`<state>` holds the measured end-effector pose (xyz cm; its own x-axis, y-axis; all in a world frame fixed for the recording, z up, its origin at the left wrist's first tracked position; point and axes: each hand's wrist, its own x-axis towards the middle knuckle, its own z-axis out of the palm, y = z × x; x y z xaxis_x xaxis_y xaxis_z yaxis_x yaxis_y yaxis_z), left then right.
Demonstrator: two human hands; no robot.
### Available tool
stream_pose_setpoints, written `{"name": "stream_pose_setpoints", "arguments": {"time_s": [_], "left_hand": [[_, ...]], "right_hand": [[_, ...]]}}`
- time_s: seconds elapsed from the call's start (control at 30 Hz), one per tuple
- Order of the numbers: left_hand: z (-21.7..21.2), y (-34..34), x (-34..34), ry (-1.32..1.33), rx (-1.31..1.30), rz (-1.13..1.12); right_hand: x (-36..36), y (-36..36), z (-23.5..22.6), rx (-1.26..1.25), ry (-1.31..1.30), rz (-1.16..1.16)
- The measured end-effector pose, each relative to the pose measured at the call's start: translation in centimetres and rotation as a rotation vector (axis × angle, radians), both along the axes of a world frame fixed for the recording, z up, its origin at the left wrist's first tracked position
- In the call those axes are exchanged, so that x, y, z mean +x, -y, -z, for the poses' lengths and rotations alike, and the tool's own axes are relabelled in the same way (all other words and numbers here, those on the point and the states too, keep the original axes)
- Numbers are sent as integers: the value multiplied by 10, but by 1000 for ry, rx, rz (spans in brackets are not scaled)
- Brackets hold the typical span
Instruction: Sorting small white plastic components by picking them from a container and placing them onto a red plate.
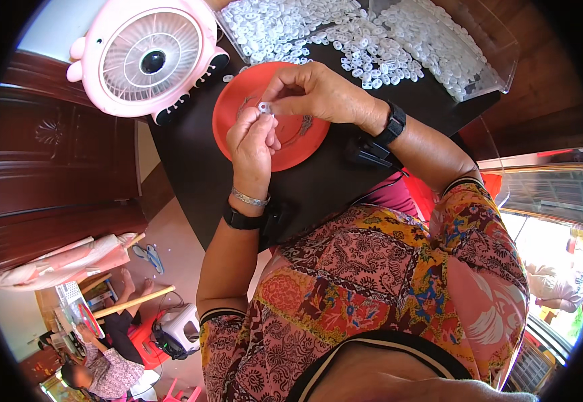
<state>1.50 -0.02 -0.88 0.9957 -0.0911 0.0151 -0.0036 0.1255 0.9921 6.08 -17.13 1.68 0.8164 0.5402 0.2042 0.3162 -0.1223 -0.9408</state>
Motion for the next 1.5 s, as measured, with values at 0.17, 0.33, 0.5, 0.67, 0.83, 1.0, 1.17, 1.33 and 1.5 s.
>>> {"name": "stream_pose_setpoints", "arguments": {"time_s": [0.17, 0.33, 0.5, 0.67, 0.83, 1.0, 1.17, 1.33, 1.5], "left_hand": [[-3, 4, 0, -16, -117, 3], [-4, 4, -1, -73, -168, -1], [-3, 3, -1, -88, -163, 10], [-5, 4, -2, -108, -96, -24], [-8, 6, -3, -86, -194, -28], [-2, 2, -2, -31, -201, -30], [-4, 5, -5, -56, -186, -43], [-5, 7, -7, 3, -205, -5], [-1, 8, -9, 40, -163, -18]], "right_hand": [[-6, -2, 2, 39, 39, 0], [-9, -1, -2, -53, 103, 23], [-10, -2, 0, -97, 230, 22], [-13, -9, 5, -145, 472, 96], [-15, -10, 9, -252, 693, 157], [-16, -9, 9, -200, 618, 107], [-18, -9, 6, -154, 598, 102], [-21, -8, 2, -120, 542, 82], [-21, -7, 1, -118, 680, 100]]}}
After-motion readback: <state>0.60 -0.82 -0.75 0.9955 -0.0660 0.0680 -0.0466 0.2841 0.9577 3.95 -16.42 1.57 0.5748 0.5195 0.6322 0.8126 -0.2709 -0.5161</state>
